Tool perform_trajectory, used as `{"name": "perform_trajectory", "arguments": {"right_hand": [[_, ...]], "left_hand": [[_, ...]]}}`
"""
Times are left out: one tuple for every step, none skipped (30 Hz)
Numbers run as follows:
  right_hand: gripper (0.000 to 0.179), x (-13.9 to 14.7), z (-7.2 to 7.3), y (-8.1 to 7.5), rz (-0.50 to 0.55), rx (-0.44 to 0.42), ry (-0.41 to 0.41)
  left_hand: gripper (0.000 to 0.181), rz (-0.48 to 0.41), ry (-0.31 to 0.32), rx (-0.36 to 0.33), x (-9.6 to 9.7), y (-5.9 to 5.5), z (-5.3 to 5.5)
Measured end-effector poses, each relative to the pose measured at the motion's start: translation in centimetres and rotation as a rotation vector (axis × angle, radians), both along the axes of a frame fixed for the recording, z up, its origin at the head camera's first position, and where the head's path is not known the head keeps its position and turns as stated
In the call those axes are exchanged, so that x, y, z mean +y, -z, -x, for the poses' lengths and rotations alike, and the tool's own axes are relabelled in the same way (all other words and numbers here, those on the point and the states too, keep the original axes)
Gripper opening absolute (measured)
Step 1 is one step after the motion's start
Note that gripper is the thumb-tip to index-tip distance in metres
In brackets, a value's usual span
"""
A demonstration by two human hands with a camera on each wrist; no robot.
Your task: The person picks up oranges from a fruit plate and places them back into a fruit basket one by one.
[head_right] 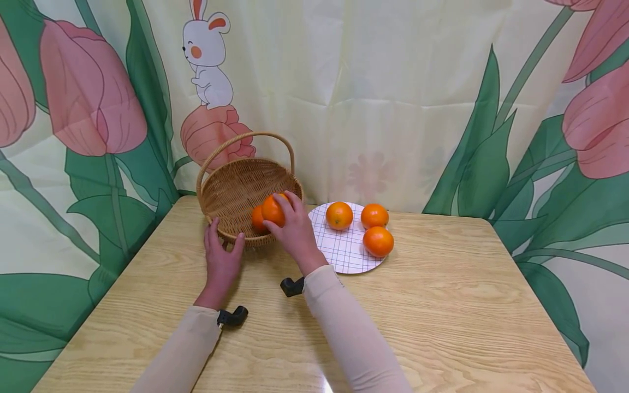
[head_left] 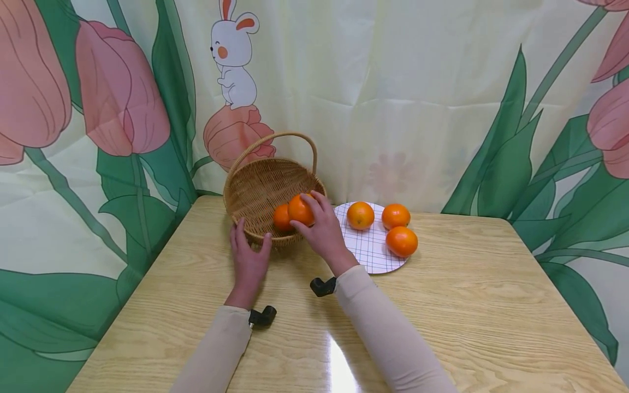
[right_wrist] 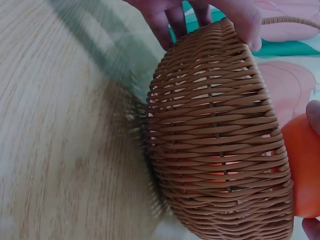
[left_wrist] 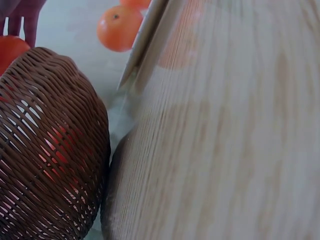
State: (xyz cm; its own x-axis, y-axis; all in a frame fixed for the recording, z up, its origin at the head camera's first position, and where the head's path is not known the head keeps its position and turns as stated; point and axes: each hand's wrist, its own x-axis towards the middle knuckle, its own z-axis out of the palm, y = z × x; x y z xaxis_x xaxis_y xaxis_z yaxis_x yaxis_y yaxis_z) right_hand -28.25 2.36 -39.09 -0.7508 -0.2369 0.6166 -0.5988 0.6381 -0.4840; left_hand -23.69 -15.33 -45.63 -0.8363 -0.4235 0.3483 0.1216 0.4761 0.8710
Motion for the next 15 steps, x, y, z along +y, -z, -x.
{"name": "perform_trajectory", "arguments": {"right_hand": [[0.059, -0.04, 0.02, 0.04, -0.001, 0.002, -0.002], [0.059, -0.08, 0.02, 0.05, -0.003, 0.0, -0.004], [0.059, -0.11, 0.03, 0.09, -0.005, -0.001, -0.004], [0.059, -0.13, 0.04, 0.13, -0.009, -0.003, -0.004], [0.059, -0.15, 0.04, 0.15, -0.011, -0.007, -0.006], [0.059, -0.17, 0.04, 0.19, -0.015, -0.009, -0.006], [0.059, -0.18, 0.04, 0.22, -0.016, -0.01, -0.007], [0.059, -0.17, 0.05, 0.26, -0.02, -0.012, -0.006], [0.059, -0.17, 0.06, 0.31, -0.022, -0.013, -0.007], [0.059, -0.17, 0.06, 0.36, -0.024, -0.016, -0.009], [0.059, -0.15, 0.07, 0.42, -0.026, -0.02, -0.01], [0.059, -0.13, 0.09, 0.48, -0.026, -0.022, -0.012], [0.059, -0.09, 0.08, 0.54, -0.027, -0.026, -0.014], [0.059, -0.06, 0.08, 0.6, -0.032, -0.032, -0.013], [0.059, -0.02, 0.08, 0.65, -0.034, -0.038, -0.011]], "left_hand": [[0.075, 0.0, 0.0, -0.001, 0.01, -0.02, -0.02], [0.075, 0.002, 0.001, -0.003, 0.02, -0.03, -0.04], [0.075, 0.002, 0.002, -0.002, 0.02, -0.04, -0.06], [0.075, 0.003, 0.002, -0.002, 0.03, -0.05, -0.07], [0.075, 0.004, 0.0, -0.002, 0.04, -0.06, -0.08], [0.075, 0.005, 0.001, -0.001, 0.06, -0.08, -0.1], [0.075, 0.006, 0.001, 0.0, 0.08, -0.1, -0.12], [0.075, 0.007, 0.002, 0.001, 0.09, -0.12, -0.13], [0.074, 0.005, 0.004, 0.004, 0.12, -0.15, -0.14], [0.074, 0.005, 0.004, 0.003, 0.14, -0.17, -0.17], [0.075, 0.006, 0.007, 0.003, 0.15, -0.21, -0.21], [0.074, 0.004, 0.009, 0.004, 0.15, -0.22, -0.21], [0.074, 0.002, 0.011, 0.005, 0.13, -0.22, -0.21], [0.074, 0.0, 0.013, 0.005, 0.11, -0.2, -0.21], [0.074, -0.002, 0.014, 0.005, 0.08, -0.18, -0.19]]}}
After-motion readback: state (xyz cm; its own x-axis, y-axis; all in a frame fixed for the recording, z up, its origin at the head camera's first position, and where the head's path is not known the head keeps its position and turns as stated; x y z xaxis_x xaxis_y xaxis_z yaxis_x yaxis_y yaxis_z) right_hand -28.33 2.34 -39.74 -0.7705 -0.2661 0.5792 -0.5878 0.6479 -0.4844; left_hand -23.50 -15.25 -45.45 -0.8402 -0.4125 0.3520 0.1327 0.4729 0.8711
